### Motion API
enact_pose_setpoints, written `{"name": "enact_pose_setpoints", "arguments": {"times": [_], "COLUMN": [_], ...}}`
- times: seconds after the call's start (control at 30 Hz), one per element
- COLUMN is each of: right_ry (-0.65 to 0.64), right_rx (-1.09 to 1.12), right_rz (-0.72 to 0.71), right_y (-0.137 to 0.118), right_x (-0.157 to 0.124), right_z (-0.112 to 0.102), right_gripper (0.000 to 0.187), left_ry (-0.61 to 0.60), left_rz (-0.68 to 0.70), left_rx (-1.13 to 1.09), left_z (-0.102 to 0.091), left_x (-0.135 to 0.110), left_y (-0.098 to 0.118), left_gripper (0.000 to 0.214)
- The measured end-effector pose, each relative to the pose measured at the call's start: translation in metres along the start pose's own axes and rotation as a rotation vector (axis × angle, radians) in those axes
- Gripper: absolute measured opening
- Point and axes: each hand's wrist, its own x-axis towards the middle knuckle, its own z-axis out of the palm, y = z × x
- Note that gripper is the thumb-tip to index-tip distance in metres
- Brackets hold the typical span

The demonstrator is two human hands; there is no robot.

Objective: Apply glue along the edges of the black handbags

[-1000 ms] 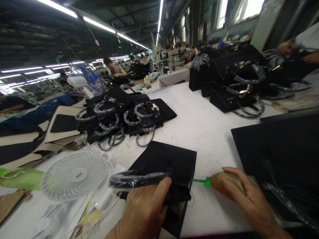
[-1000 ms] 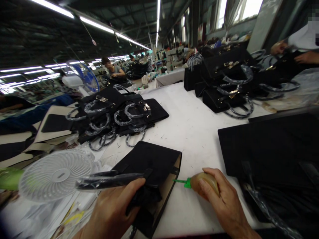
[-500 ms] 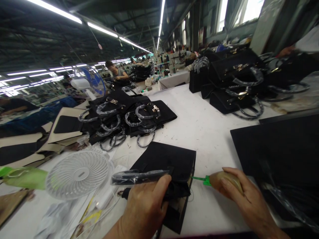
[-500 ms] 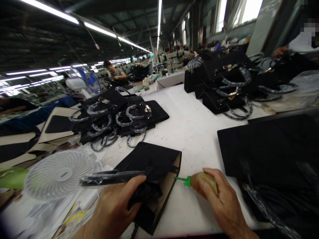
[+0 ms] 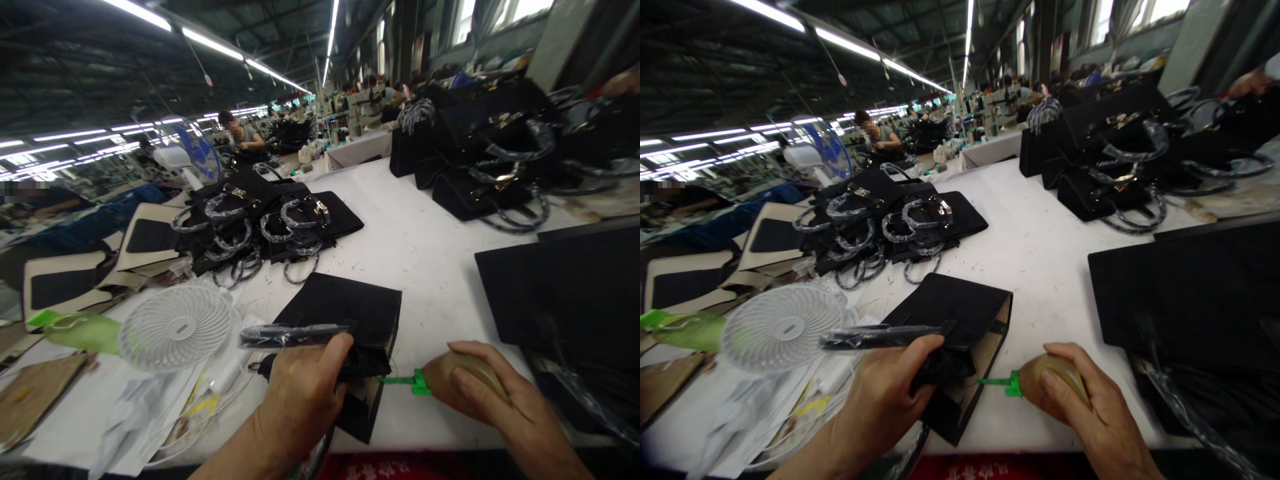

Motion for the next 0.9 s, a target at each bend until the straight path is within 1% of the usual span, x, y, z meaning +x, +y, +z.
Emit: {"name": "enact_pose_setpoints", "arguments": {"times": [0.07, 0.1, 0.13, 0.23, 0.27, 0.37, 0.5, 0.53, 0.63, 0.67, 0.7, 0.8, 0.83, 0.9], "right_ry": [0.082, 0.098, 0.083, -0.023, -0.022, 0.044, -0.063, -0.054, 0.064, 0.078, 0.063, -0.04, -0.048, -0.014], "right_rx": [-0.041, -0.048, -0.04, 0.008, -0.002, -0.087, -0.079, -0.084, -0.152, -0.161, -0.15, -0.063, -0.055, -0.087], "right_rz": [-0.005, -0.005, -0.005, -0.046, -0.07, -0.13, -0.192, -0.209, -0.227, -0.219, -0.207, -0.188, -0.19, -0.204], "right_y": [-0.002, -0.004, -0.005, -0.009, -0.01, -0.013, -0.017, -0.018, -0.018, -0.018, -0.018, -0.02, -0.021, -0.023], "right_x": [0.002, 0.002, 0.002, -0.002, -0.003, -0.008, -0.013, -0.013, -0.014, -0.014, -0.014, -0.017, -0.018, -0.021], "right_z": [0.0, 0.0, 0.0, 0.0, -0.001, -0.004, -0.008, -0.008, -0.008, -0.007, -0.007, -0.009, -0.009, -0.009], "right_gripper": [0.033, 0.034, 0.034, 0.031, 0.03, 0.027, 0.023, 0.023, 0.023, 0.023, 0.022, 0.022, 0.022, 0.022], "left_ry": [0.0, -0.005, -0.01, -0.024, -0.024, -0.037, -0.051, -0.044, -0.032, -0.039, -0.046, -0.043, -0.034, -0.023], "left_rz": [0.005, 0.009, 0.015, 0.015, 0.011, -0.001, 0.009, 0.012, 0.014, 0.013, 0.013, 0.019, 0.022, 0.021], "left_rx": [0.0, 0.003, 0.008, 0.011, 0.011, 0.016, 0.008, 0.003, -0.009, -0.006, -0.003, 0.002, 0.006, 0.019], "left_z": [0.001, 0.001, 0.001, 0.001, 0.001, 0.0, 0.0, 0.001, 0.001, 0.0, 0.0, 0.0, -0.001, -0.001], "left_x": [0.0, 0.0, 0.0, -0.001, -0.001, -0.001, -0.001, -0.001, 0.001, 0.001, 0.002, 0.003, 0.002, 0.001], "left_y": [0.0, 0.0, 0.0, 0.001, 0.001, 0.002, 0.003, 0.003, 0.003, 0.003, 0.004, 0.004, 0.003, 0.003], "left_gripper": [0.042, 0.041, 0.041, 0.041, 0.04, 0.039, 0.036, 0.036, 0.036, 0.036, 0.036, 0.035, 0.035, 0.035]}}
